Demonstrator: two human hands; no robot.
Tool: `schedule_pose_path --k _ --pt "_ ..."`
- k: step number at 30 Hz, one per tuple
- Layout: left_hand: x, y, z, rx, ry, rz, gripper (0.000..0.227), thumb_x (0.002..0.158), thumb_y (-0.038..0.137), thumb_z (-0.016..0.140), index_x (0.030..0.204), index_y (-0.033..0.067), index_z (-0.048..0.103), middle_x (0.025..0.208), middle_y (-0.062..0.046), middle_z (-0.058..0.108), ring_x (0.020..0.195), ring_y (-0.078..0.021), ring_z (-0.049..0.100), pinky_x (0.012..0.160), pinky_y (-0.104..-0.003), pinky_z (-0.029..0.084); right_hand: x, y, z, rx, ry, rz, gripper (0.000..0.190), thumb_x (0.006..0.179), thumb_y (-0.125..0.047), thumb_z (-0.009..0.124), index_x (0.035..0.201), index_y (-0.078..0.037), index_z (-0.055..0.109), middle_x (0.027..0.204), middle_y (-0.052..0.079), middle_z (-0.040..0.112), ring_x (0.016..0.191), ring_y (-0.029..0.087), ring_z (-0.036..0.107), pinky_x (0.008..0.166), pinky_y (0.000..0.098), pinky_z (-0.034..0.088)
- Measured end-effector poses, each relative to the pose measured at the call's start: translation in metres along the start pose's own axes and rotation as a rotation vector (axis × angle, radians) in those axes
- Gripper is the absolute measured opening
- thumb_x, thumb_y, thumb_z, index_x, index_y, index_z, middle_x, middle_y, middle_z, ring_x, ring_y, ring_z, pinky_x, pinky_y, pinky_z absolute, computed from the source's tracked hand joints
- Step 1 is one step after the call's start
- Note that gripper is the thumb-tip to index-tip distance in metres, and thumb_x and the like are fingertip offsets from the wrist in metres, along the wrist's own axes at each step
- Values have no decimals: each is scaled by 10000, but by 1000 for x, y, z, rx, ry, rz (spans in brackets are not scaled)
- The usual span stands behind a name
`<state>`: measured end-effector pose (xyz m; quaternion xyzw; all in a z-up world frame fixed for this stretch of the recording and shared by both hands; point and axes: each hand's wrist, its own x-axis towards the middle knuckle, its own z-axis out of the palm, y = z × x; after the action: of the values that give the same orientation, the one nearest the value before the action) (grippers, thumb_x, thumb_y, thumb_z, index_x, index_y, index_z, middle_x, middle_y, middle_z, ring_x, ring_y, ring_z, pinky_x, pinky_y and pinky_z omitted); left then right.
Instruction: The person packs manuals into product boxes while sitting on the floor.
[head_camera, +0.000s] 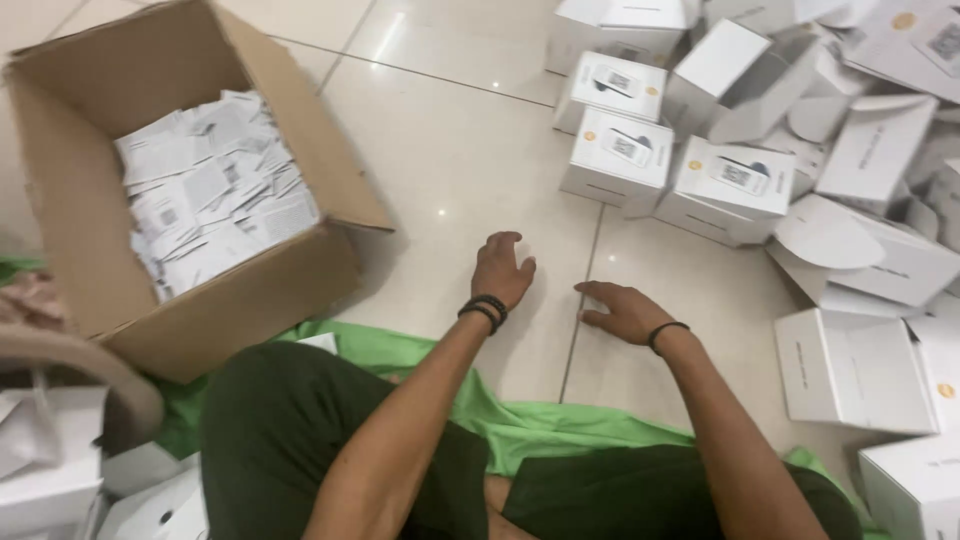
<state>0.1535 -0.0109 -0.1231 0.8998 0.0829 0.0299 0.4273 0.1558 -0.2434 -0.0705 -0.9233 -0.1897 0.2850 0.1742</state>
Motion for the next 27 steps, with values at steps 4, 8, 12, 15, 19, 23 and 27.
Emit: schedule_pose_path --k 4,8,12,15,19,23,27 --pt "35 26 25 64 -127 67 545 895 277 661 1380 61 540 1508 -148 484 1367 -359 448 1123 -456 413 -46 21 -27 55 -42 163 631 937 -489 593 1507 -245 475 1505 55 563 1349 263 574 1120 423 462" --pt "78 69 57 390 -116 412 643 894 247 659 1464 16 468 1587 -189 382 1476 -357 330 1202 -484 296 -74 43 -28 353 240 149 611 930 -468 619 1467 -196 519 1463 72 600 1336 268 579 1065 414 486" --pt "122 109 82 632 -122 523 785 872 312 638 1558 41 369 1655 -166 268 1538 -329 208 1226 -502 214 -76 60 -28 456 342 186 603 913 -436 650 1445 -175 533 1446 79 615 1307 255 606 1041 407 504" --pt "129 140 74 588 -278 420 755 936 536 528 1561 181 297 1641 -151 176 1512 -347 123 1190 -609 121 -69 66 -31 360 332 129 602 919 -430 673 1443 -163 541 1468 111 579 1300 277 588 1037 419 509" --pt "130 120 76 589 -199 505 732 948 645 481 1526 208 374 1634 -151 196 1510 -347 115 1191 -657 69 -57 64 -35 381 389 38 595 929 -435 655 1440 -150 545 1478 112 579 1266 280 621 1041 418 522" --pt "108 118 51 589 -298 470 553 979 530 504 1437 220 530 1657 -114 262 1561 -325 152 1205 -700 102 -54 56 -34 515 377 17 548 964 -437 600 1438 -165 553 1509 91 527 1323 273 575 1049 406 516" --pt "73 112 0 607 -398 467 428 1007 492 468 1255 194 652 1673 -45 292 1574 -253 178 1196 -717 129 -58 45 -28 706 658 -43 489 1015 -426 558 1413 -144 581 1558 105 473 1378 278 550 1053 410 559"
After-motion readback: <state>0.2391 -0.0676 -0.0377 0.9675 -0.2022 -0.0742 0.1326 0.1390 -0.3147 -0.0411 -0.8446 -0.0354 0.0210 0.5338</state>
